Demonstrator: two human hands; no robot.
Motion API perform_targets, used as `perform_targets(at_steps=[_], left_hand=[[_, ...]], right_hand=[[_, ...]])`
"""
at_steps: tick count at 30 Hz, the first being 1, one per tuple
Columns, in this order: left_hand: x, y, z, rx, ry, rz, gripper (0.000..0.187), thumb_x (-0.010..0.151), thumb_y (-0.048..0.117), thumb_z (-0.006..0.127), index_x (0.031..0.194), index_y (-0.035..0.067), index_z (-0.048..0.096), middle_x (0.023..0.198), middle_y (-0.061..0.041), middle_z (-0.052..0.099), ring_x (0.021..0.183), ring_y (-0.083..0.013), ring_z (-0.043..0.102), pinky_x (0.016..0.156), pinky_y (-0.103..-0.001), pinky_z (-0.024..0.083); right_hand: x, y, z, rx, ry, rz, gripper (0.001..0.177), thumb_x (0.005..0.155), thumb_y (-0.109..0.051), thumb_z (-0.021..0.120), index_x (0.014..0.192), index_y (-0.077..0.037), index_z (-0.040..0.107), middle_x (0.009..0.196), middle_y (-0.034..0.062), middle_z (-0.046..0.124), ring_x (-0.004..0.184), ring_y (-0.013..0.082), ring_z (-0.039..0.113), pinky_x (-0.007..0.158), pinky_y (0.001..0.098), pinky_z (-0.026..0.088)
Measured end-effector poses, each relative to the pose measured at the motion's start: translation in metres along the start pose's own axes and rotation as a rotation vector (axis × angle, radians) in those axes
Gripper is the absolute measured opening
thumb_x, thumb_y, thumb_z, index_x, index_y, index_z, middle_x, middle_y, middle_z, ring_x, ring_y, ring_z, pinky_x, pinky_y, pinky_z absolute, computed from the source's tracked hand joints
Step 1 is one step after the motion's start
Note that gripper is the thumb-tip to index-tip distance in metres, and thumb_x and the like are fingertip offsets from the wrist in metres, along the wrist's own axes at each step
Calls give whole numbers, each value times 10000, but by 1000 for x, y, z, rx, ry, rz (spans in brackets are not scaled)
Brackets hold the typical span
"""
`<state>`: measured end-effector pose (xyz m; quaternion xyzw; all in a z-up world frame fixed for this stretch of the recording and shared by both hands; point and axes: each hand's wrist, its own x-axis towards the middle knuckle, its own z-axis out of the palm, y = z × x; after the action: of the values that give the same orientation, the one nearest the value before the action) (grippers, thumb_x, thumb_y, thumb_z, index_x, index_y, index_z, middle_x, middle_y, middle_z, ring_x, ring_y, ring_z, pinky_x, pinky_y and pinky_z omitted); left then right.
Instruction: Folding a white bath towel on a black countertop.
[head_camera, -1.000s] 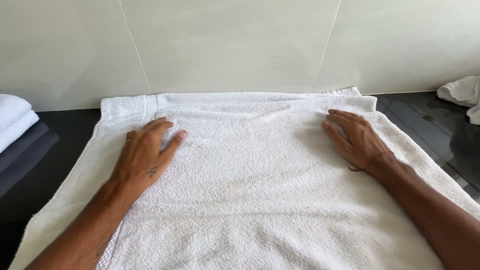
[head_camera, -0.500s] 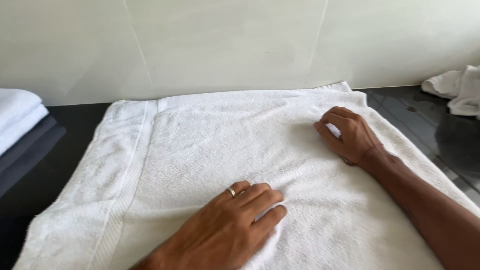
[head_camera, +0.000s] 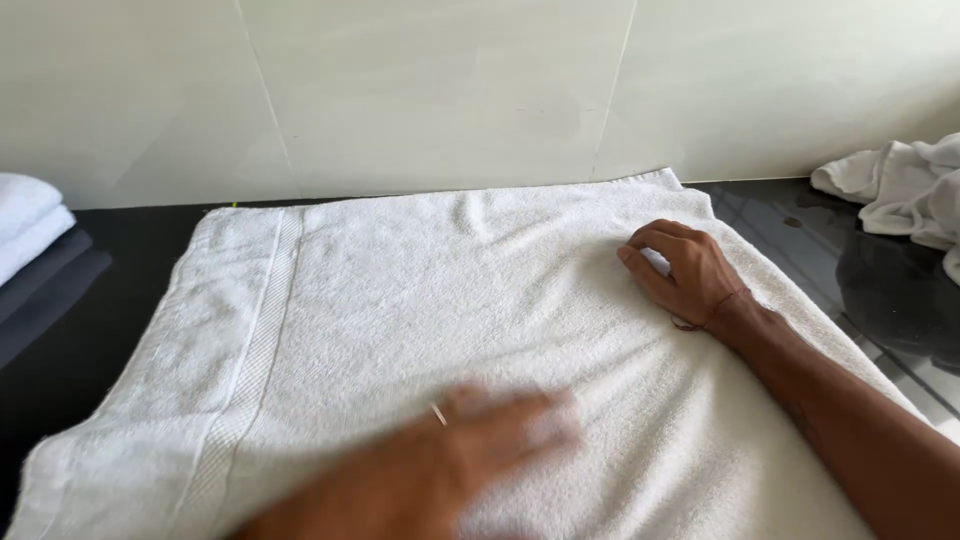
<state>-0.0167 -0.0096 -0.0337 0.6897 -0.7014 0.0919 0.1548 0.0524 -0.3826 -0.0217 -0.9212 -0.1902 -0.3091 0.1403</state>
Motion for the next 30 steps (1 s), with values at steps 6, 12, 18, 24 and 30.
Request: perform_targets(at_steps=[6, 12, 18, 24, 30], left_hand=[[-70, -80, -50, -66, -213, -895, 906, 908, 755, 317, 1611, 199, 186, 1720, -26, 51, 1577, -251, 27, 1213, -582, 30], [-106, -110, -55, 159, -201, -1256, 997, 801, 850, 267, 1618, 284, 182, 1720, 26, 81, 1585, -188, 51, 1242, -617, 58], [-126, -120, -50, 275, 35, -1073, 737, 946, 656, 477, 1503, 174, 462, 1623, -81, 359, 1500, -252, 325, 1215, -539, 252], [-109, -90, -49, 133, 116, -1007, 384, 1012, 418, 543, 1205, 142, 726, 1225, -27, 731, 1126, -170, 658, 1036, -346, 600], [-84, -67, -54, 103, -34, -1047, 910, 847, 707, 553, 1540, 132, 425, 1472, -135, 426, 1284, -267, 492, 1160, -514, 291]], right_hand=[[-5, -10, -3, -52, -68, 66, 297, 994, -274, 619, 1003, -7, 750, 1050, 143, 770, 783, 283, 752, 697, 398, 612], [-10, -12, -13, -60, -57, 50, 316, 1000, -288, 597, 1020, -19, 763, 1064, 136, 775, 819, 278, 758, 713, 399, 618], [-18, -9, -14, -42, -66, 30, 288, 988, -253, 617, 1026, -8, 762, 1075, 138, 777, 816, 277, 764, 694, 392, 622], [-15, -5, -10, -39, -37, -2, 258, 966, -217, 643, 1041, -1, 761, 1103, 145, 775, 832, 278, 772, 714, 380, 632], [-24, -8, -16, -86, -74, 13, 279, 959, -220, 658, 1106, -9, 763, 1179, 161, 756, 913, 309, 761, 810, 405, 617]])
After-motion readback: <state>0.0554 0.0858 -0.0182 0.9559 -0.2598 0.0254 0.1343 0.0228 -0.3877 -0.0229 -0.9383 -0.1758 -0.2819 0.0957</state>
